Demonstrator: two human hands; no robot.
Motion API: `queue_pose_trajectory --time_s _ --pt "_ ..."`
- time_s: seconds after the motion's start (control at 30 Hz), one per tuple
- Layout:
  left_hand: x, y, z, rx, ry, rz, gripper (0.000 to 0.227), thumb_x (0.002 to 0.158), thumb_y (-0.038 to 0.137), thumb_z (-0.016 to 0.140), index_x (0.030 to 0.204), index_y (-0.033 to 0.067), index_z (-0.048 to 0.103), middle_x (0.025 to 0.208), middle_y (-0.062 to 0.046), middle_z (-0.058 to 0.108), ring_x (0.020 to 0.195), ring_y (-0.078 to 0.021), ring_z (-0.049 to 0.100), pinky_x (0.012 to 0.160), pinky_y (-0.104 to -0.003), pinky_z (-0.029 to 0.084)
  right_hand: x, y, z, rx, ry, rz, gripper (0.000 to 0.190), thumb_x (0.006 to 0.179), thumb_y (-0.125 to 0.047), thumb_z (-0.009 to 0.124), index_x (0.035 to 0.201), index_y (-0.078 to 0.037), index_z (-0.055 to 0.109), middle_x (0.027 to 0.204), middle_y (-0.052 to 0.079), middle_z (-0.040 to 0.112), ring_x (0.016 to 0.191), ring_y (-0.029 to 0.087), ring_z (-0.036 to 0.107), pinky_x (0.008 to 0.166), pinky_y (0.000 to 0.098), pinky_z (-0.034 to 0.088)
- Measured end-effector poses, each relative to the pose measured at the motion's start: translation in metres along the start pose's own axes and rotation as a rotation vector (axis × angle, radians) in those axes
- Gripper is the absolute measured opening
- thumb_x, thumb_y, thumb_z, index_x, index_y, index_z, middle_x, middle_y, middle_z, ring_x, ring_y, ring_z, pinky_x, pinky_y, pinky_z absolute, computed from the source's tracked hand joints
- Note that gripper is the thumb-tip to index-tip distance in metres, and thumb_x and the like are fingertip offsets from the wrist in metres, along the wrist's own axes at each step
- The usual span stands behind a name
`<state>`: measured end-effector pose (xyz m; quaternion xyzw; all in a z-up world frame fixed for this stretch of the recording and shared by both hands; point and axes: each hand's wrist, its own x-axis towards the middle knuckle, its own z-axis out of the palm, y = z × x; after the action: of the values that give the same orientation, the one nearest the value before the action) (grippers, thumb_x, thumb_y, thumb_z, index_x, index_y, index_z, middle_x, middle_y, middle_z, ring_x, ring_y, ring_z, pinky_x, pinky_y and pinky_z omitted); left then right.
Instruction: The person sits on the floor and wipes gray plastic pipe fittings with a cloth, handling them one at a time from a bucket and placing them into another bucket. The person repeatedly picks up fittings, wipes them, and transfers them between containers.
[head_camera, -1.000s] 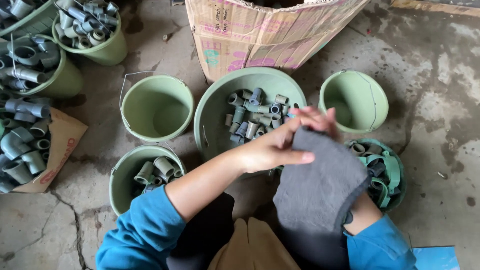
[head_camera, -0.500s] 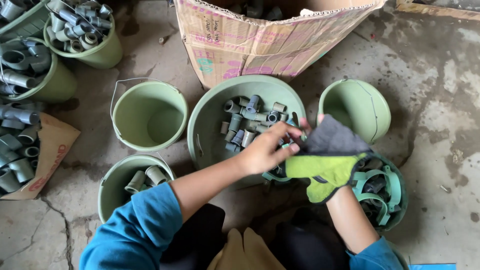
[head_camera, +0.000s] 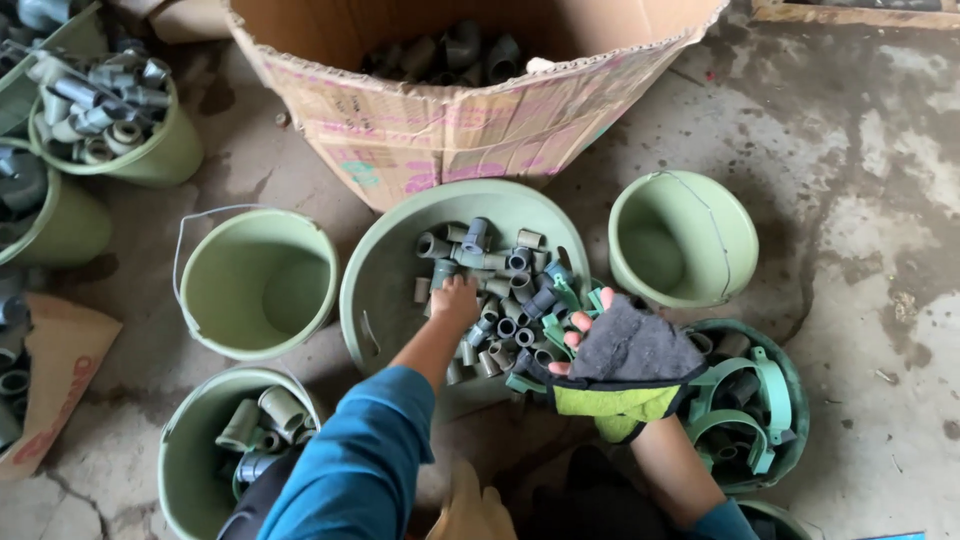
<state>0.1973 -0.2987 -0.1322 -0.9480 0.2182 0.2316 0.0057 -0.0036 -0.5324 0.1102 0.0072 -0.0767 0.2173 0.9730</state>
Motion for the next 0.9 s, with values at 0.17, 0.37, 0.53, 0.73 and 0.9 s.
queue_pose_trajectory --time_s 0.17,0.37,0.53,0.73,0.9 --pt "-0.007 0.010 0.033 0.079 0.153 -0.031 0.036 0.093 0.044 0.067 0.119 0.0201 0.063 0.117 -0.004 0.056 0.110 -0.0253 0.055 0.084 -0.045 0.050 0.009 0.007 -0.004 -0.046 -0.067 -0.008 0.075 0.089 -0.060 0.066 0.153 -0.029 0.044 0.130 0.013 0.040 0.137 0.042 0.039 0.113 0.0806 0.015" --pt "-0.015 0.000 0.025 -0.005 0.213 -0.026 0.038 0.090 0.037 0.072 0.116 0.0118 0.061 0.114 -0.007 0.059 0.111 -0.0252 0.062 0.084 -0.041 0.058 0.013 0.010 -0.008 -0.044 -0.050 0.008 0.072 0.087 -0.060 0.068 0.150 -0.033 0.046 0.128 0.008 0.043 0.136 0.037 0.043 0.112 0.0793 0.017" --pt "-0.041 0.008 -0.024 -0.199 0.038 -0.053 0.049 0.087 0.031 0.081 0.120 0.0026 0.058 0.122 -0.013 0.057 0.111 -0.0313 0.066 0.089 -0.045 0.061 0.002 0.002 -0.031 -0.043 -0.054 0.005 0.072 0.089 -0.057 0.068 0.151 -0.030 0.045 0.127 0.010 0.045 0.136 0.038 0.045 0.112 0.0799 0.014" --pt "-0.046 0.015 -0.083 -0.249 0.007 -0.027 0.058 0.089 0.033 0.079 0.128 0.0055 0.046 0.128 -0.015 0.051 0.114 -0.0370 0.066 0.095 -0.050 0.059 0.044 -0.012 0.072 0.068 0.708 0.289 0.065 0.102 -0.061 0.041 0.089 -0.003 0.068 0.082 0.010 0.060 0.105 0.036 0.065 0.117 0.0804 0.017" --pt "-0.086 0.020 -0.185 -0.545 0.095 0.269 0.076 0.078 0.034 0.082 0.140 0.0054 0.050 0.136 -0.024 0.051 0.123 -0.0456 0.062 0.102 -0.056 0.055 0.063 0.000 0.100 -0.024 0.700 0.260 0.064 0.102 -0.060 0.042 0.091 -0.003 0.068 0.084 0.010 0.061 0.105 0.036 0.065 0.115 0.0782 0.020"
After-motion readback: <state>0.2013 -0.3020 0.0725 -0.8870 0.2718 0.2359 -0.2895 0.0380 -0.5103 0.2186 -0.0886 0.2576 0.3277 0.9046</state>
